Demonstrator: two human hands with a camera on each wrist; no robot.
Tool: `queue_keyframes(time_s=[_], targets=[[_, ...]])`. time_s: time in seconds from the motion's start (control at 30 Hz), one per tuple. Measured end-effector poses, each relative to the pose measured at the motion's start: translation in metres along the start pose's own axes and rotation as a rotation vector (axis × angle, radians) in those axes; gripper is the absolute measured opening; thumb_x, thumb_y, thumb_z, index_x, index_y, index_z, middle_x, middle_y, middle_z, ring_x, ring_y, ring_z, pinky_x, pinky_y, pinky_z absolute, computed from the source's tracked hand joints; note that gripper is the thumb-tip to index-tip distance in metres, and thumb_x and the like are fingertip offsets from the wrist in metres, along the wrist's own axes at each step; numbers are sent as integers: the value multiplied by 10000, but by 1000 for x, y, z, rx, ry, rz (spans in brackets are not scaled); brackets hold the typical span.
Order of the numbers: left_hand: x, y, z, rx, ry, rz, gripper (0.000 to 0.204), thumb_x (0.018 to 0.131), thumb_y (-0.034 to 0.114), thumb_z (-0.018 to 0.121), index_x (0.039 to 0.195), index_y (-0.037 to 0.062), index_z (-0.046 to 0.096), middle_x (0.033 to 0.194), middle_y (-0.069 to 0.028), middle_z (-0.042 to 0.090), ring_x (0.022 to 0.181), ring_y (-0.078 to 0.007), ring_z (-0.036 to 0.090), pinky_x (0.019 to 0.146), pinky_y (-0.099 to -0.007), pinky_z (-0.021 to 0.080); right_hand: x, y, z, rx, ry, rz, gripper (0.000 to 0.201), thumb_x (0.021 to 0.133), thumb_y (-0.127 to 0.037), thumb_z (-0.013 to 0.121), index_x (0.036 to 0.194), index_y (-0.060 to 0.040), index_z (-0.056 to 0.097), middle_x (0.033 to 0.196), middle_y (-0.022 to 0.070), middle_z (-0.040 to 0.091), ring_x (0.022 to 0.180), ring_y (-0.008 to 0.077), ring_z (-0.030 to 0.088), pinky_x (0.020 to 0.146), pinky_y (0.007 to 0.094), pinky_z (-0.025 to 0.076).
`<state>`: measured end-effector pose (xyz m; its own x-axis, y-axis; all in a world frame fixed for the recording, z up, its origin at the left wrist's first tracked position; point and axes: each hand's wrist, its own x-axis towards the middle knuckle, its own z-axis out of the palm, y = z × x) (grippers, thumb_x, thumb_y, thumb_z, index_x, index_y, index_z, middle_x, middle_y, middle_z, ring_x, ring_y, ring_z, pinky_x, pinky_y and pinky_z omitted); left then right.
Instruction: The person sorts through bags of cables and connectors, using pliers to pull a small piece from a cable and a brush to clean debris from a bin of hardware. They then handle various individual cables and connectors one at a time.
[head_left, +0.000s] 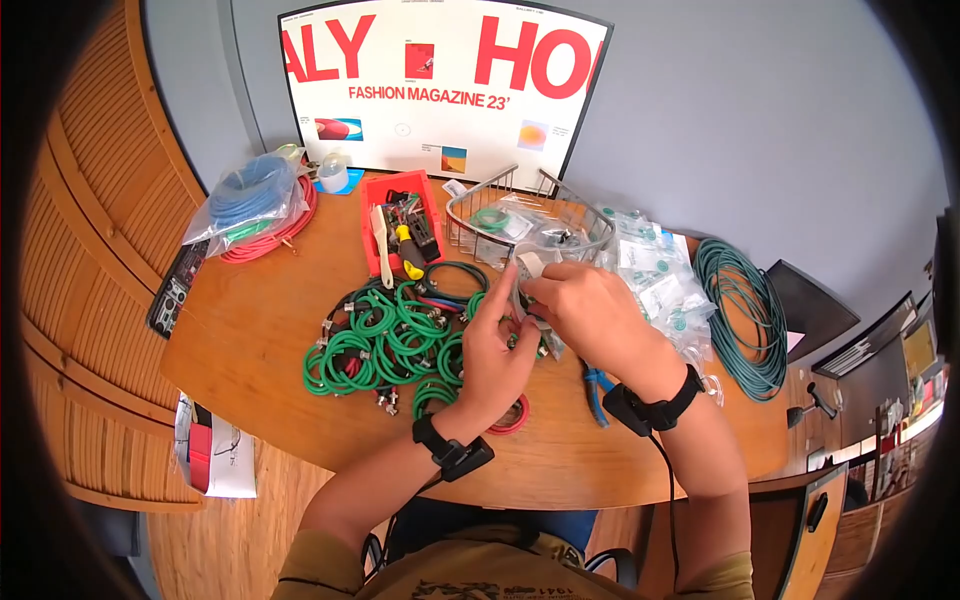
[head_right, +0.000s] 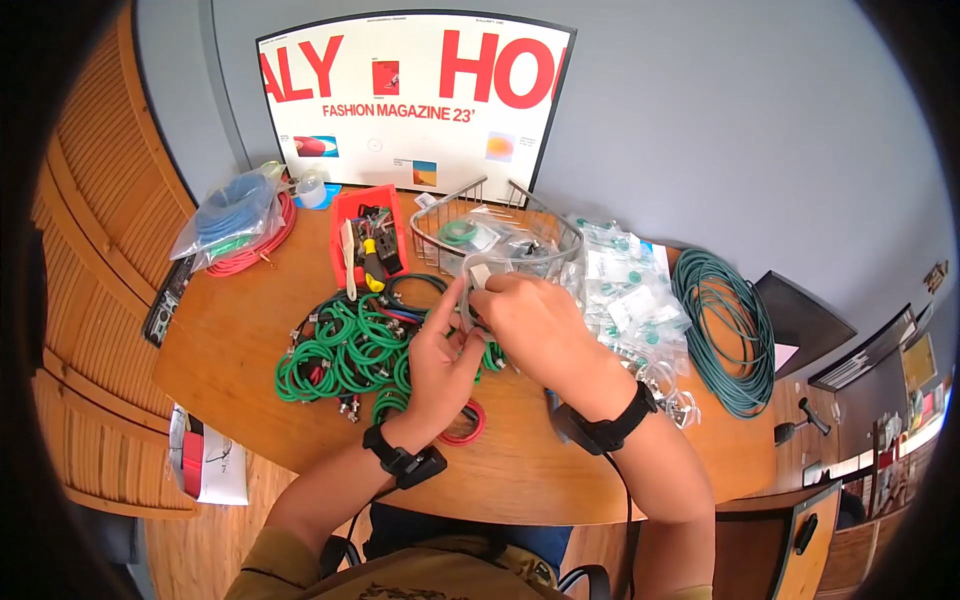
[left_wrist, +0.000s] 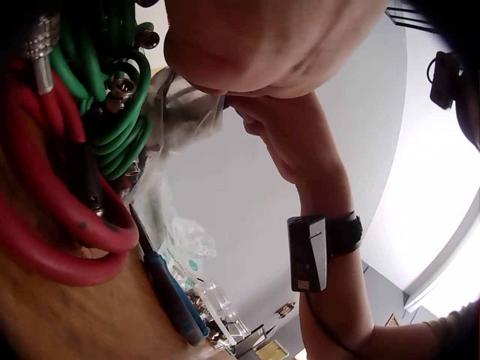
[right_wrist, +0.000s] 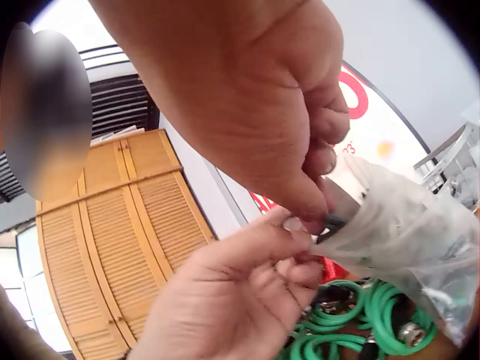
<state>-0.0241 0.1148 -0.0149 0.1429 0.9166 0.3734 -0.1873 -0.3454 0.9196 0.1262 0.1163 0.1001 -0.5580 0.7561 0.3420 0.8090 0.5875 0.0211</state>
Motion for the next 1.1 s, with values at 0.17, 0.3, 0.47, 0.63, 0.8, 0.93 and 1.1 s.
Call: queue_keyframes(time_s=[0.17, 0.3, 0.47, 0.63, 0.8, 0.93, 1.1], targets=[[6, 2, 0, 3, 36, 124, 770, 918, -155, 577, 1635, 78, 421, 1512, -91, 483, 998, -56, 545, 763, -208, 491, -3, -7, -22, 554, 11, 182, 272, 873, -24, 771, 1138, -10, 708, 871, 175, 742, 825, 378, 741, 720, 417, 597], [6, 10, -3, 140, 25, 186, 716, 914, -155, 567, 1579, 103, 510, 1561, -118, 433, 1053, -93, 579, 785, -214, 494, -23, 15, -13, 584, 137, 374, 296, 907, 10, 749, 1196, -4, 687, 947, 177, 738, 827, 396, 728, 725, 431, 586], [6, 15, -3, 227, -34, 131, 627, 903, -137, 581, 1487, 91, 596, 1627, -158, 369, 1144, -147, 626, 791, -235, 527, -30, 18, 10, 301, 153, 320, 375, 958, -74, 716, 1329, -94, 658, 1157, 172, 710, 866, 413, 721, 744, 474, 594], [11, 13, -4, 208, -39, 131, 509, 891, -53, 653, 1384, 74, 647, 1591, -195, 430, 871, -121, 637, 663, -240, 519, -21, 15, 14, 295, 181, 327, 429, 916, -58, 692, 1338, -127, 652, 1092, 195, 718, 906, 430, 720, 753, 502, 597], [14, 0, -2, 221, 30, 163, 328, 1004, 63, 725, 1310, 28, 611, 1546, -151, 477, 1107, -122, 643, 793, -234, 542, -17, 18, 0, 427, 255, 228, 424, 892, 39, 650, 1300, -72, 676, 950, 161, 675, 757, 299, 675, 695, 410, 555], [21, 25, -2, 145, 83, 102, 321, 1008, 57, 711, 1316, 19, 627, 1338, -87, 624, 1093, -123, 645, 854, -261, 541, -20, 18, -14, 577, 314, 263, 333, 865, 23, 648, 1178, -57, 729, 938, 168, 699, 772, 343, 689, 700, 435, 552], [39, 55, 7, 289, 62, 343, 275, 913, 2, 748, 1187, 25, 730, 1141, -77, 687, 964, -134, 665, 754, -276, 534, -21, 25, -20, 937, 335, 207, 184, 888, 21, 654, 1029, -25, 763, 883, 78, 678, 725, 151, 628, 661, 307, 502]])
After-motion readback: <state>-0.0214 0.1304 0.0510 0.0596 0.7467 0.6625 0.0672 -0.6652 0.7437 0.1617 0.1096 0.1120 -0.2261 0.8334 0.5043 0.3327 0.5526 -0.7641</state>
